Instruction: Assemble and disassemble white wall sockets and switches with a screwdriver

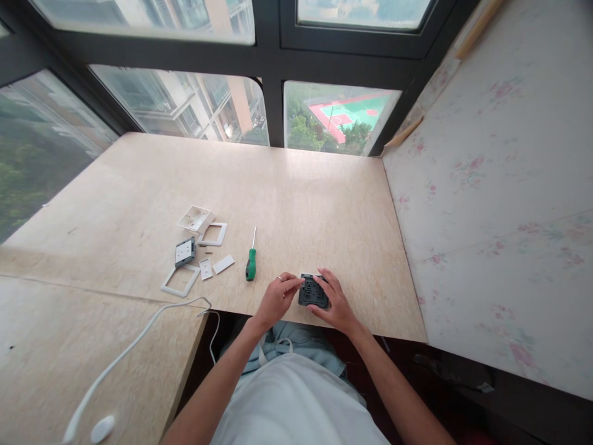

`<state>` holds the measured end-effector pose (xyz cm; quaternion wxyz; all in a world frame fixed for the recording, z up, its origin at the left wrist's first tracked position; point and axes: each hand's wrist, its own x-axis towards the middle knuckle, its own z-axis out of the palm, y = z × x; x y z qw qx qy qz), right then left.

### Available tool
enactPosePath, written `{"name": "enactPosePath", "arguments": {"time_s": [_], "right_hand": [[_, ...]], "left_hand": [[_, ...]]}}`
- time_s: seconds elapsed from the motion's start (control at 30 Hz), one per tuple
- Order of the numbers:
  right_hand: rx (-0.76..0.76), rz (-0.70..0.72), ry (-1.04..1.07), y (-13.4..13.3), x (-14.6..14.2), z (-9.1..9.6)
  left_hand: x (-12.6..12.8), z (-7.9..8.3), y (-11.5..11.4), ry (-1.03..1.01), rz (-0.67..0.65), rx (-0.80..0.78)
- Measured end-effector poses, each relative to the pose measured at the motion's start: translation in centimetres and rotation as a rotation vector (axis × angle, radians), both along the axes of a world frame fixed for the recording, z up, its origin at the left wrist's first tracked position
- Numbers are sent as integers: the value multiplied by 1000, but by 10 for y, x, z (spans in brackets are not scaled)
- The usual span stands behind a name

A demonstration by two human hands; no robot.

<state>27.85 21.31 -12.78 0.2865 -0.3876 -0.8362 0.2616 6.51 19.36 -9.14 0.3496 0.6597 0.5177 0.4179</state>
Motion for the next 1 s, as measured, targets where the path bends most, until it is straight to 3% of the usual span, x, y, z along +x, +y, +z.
{"name": "enactPosePath", "arguments": {"time_s": [0.47, 0.63, 0.83, 1.0], "right_hand": [[25, -14, 8, 0, 0, -2], [29, -9, 13, 0, 1, -2], [29, -8, 23, 1, 0, 0], [32, -19, 20, 0, 0, -2]], "left_hand": [[2, -7, -5, 260, -65, 77], [3, 3, -3, 350, -89, 115], [7, 22, 6, 542, -128, -2], [7, 25, 13, 739, -229, -2]]}}
